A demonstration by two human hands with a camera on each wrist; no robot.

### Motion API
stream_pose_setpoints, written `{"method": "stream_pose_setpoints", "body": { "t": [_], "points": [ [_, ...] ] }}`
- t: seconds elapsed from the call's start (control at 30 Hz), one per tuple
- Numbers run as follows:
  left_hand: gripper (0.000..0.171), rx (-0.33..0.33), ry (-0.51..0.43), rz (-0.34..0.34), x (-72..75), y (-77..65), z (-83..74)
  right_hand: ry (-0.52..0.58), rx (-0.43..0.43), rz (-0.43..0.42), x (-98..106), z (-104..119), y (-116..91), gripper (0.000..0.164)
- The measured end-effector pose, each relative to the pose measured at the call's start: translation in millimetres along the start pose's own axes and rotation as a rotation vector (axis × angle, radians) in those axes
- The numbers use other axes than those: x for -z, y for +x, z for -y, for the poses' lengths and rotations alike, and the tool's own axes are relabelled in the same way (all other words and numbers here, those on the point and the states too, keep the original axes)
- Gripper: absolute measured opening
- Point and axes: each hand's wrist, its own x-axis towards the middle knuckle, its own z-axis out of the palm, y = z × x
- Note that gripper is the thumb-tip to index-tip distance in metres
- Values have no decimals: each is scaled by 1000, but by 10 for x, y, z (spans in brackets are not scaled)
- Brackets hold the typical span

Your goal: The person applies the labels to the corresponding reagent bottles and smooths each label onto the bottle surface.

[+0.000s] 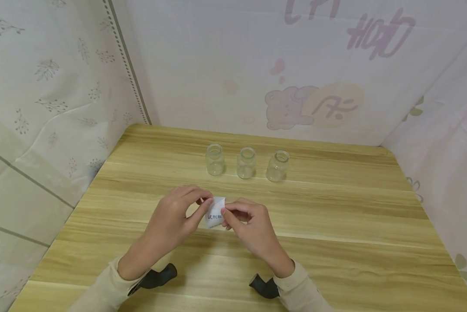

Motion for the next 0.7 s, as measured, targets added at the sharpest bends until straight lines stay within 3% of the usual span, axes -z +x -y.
{"method": "stream_pose_setpoints", "body": {
  "t": [0.43,0.7],
  "points": [
    [4,92,84,6,51,3,54,15,-202,40,-49,-74,25,14],
    [4,118,134,-25,68,11,112,3,-383,70,-100,-256,63,15]
  ]
}}
